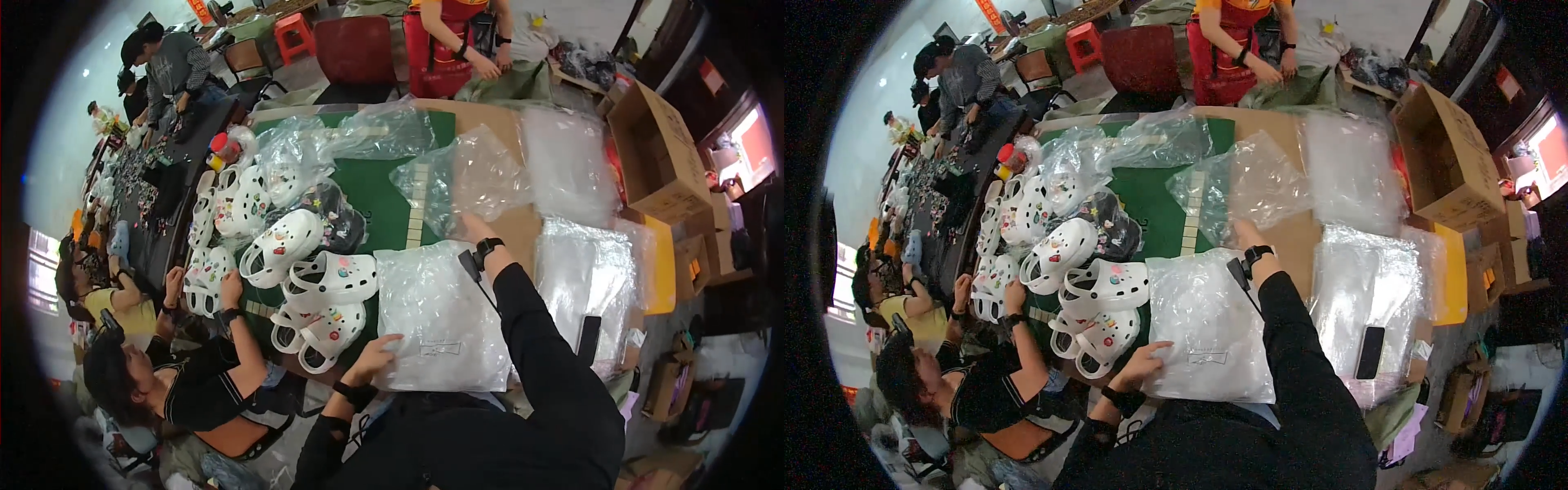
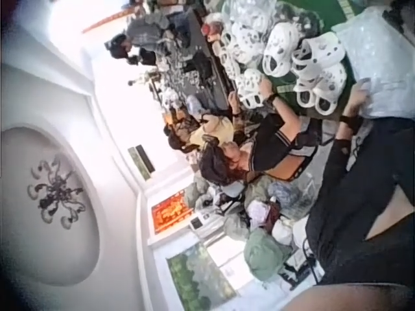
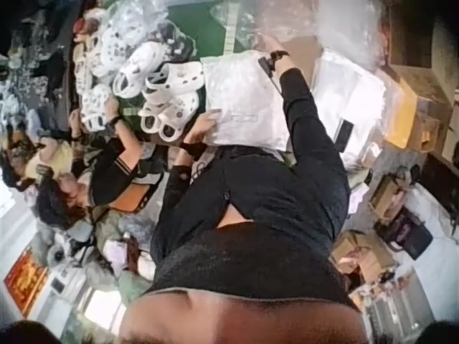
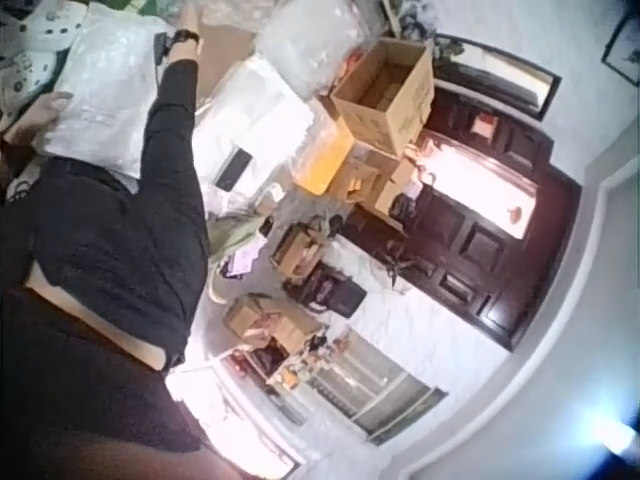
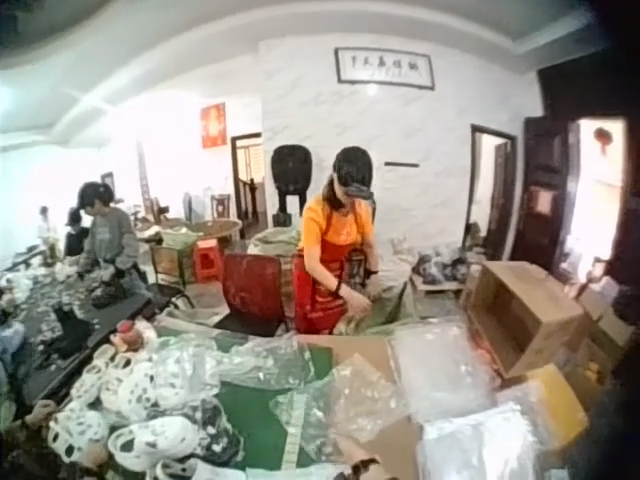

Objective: Packing several pairs of white and black clogs/sandals into plastic bags at a production or distribution station.

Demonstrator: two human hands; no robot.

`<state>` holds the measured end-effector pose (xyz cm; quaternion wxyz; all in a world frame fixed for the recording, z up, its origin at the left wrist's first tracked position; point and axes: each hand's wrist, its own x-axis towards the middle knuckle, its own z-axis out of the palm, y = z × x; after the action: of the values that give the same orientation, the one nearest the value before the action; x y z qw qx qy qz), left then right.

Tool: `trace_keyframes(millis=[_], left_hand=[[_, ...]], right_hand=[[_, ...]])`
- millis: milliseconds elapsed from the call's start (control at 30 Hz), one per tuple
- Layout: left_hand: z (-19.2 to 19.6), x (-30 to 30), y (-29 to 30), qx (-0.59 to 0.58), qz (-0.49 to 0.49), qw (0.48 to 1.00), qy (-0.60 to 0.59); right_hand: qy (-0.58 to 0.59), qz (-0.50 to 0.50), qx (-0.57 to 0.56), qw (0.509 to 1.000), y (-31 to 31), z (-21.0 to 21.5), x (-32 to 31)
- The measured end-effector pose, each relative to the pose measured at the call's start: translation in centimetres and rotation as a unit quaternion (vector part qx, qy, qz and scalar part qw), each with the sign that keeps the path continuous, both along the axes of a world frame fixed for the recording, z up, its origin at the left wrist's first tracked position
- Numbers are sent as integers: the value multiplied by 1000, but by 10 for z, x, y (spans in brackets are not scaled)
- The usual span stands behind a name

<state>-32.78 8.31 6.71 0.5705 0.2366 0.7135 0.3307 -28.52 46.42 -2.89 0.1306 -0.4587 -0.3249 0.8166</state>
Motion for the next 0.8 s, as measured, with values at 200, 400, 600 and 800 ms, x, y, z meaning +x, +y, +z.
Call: trace_keyframes(millis=[200,400,600,800], left_hand=[[-39,9,30,49,-36,998,2],[-22,19,52,9,-51,999,-1],[-31,21,44,-8,0,996,-84],[-45,22,27,42,25,995,-84]], right_hand=[[207,-39,291,933,95,82,5],[417,-251,221,845,100,212,-26],[360,-221,119,898,77,164,-88],[267,-83,129,952,94,119,-127]])
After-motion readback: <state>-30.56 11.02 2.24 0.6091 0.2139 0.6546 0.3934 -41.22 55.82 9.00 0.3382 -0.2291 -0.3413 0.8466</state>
